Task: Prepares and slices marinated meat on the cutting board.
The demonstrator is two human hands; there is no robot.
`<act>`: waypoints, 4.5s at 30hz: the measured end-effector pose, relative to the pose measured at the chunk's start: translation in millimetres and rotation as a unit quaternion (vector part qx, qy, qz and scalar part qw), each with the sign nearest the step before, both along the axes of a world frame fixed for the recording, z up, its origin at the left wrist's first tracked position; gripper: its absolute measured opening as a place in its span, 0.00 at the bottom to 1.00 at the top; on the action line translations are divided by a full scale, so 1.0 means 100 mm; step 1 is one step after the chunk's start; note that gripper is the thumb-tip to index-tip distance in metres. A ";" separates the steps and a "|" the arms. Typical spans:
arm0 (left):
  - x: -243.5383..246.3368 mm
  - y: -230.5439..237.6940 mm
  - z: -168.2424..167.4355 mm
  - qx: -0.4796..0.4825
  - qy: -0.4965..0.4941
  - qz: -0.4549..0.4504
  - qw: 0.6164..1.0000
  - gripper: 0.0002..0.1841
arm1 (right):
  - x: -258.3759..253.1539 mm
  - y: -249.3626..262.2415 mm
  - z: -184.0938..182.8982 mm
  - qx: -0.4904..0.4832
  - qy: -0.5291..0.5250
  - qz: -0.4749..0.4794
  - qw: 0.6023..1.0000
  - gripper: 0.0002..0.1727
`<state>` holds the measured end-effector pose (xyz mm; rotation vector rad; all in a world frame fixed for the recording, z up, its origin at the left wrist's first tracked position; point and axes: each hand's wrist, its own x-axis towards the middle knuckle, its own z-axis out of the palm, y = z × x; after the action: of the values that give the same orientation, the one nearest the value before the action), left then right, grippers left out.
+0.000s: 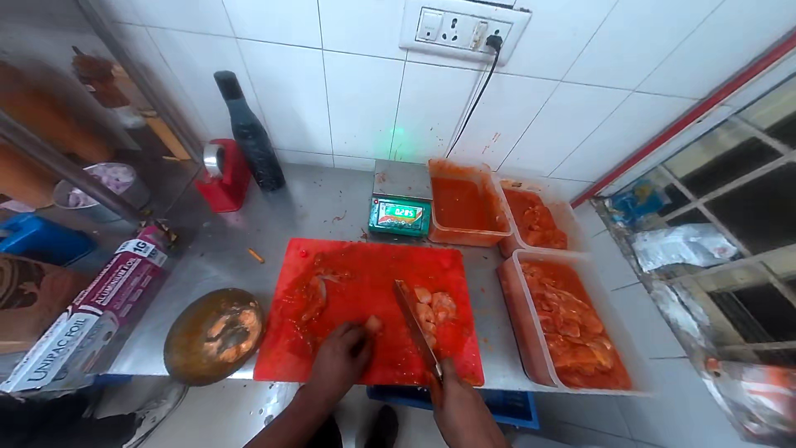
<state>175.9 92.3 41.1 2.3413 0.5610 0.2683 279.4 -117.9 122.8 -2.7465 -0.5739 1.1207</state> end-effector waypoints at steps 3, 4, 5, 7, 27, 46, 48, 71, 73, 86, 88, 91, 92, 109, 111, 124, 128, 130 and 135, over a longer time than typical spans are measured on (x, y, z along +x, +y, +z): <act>0.01 0.00 0.02 0.000 0.007 0.008 1.000 0.13 | -0.10 0.12 0.13 0.003 0.018 0.042 0.999 0.23; 0.03 0.01 0.02 0.006 0.005 0.011 1.000 0.13 | -0.14 0.17 0.14 0.002 0.024 0.052 0.998 0.23; 0.04 0.01 0.01 0.017 0.000 0.013 1.000 0.13 | -0.18 0.21 0.13 -0.002 0.029 0.060 0.998 0.22; 0.06 0.01 -0.01 0.034 -0.010 0.009 0.999 0.12 | -0.20 0.28 0.07 -0.012 0.030 0.069 0.997 0.22; 0.09 0.09 0.15 0.013 0.071 -0.044 0.996 0.12 | -0.06 0.65 -0.06 -0.023 0.018 0.078 0.996 0.24; 0.49 0.71 0.49 0.014 0.237 0.245 0.940 0.27 | -0.19 0.14 -0.12 0.059 0.054 0.004 0.997 0.26; 0.58 0.63 0.55 0.012 0.248 0.192 0.949 0.25 | -0.10 0.09 -0.11 0.047 0.044 -0.014 0.998 0.25; 0.17 0.65 0.45 0.042 0.256 -0.006 0.966 0.29 | -0.07 0.57 0.00 0.050 0.013 0.068 0.996 0.23; 0.17 0.60 0.33 0.071 0.225 -0.007 0.972 0.24 | -0.05 0.66 0.02 0.028 0.012 0.080 0.996 0.23; 0.05 0.58 0.46 0.046 0.273 0.010 0.961 0.21 | 0.05 1.01 -0.01 0.021 0.006 0.059 0.998 0.23; 0.05 0.58 0.48 0.038 0.277 0.025 0.960 0.21 | -0.01 0.73 -0.03 0.005 0.012 0.013 1.000 0.25; 0.03 0.64 0.45 0.018 0.259 0.042 0.965 0.21 | -0.01 0.36 -0.10 0.001 -0.007 -0.051 0.999 0.26; 0.03 0.66 0.45 0.008 0.248 0.042 0.968 0.21 | 0.01 0.27 -0.09 0.009 -0.004 -0.060 0.998 0.27; 0.12 0.47 0.31 0.005 0.157 -0.004 0.988 0.24 | -0.24 0.42 0.07 0.039 0.050 -0.003 0.998 0.24; 0.16 0.44 0.26 0.026 0.160 -0.016 0.987 0.22 | -0.24 0.52 -0.02 0.025 0.046 0.006 0.999 0.24; 0.12 0.50 0.28 0.000 0.182 -0.059 0.981 0.18 | 0.06 0.94 -0.03 -0.006 0.006 0.050 0.999 0.24; -0.02 0.52 0.14 0.023 0.097 -0.017 0.995 0.18 | -0.02 0.51 -0.06 0.001 0.009 -0.019 1.000 0.28; -0.13 0.47 0.06 0.028 0.053 0.002 0.998 0.19 | -0.08 0.34 -0.03 0.008 0.015 -0.025 1.000 0.26; -0.19 0.45 0.01 0.031 0.019 0.017 0.999 0.15 | -0.34 0.51 0.13 0.031 0.050 0.039 0.998 0.23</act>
<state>157.1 137.2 42.5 2.4033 0.6196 0.2600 245.2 -67.2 136.3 -2.6198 -0.6940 1.2287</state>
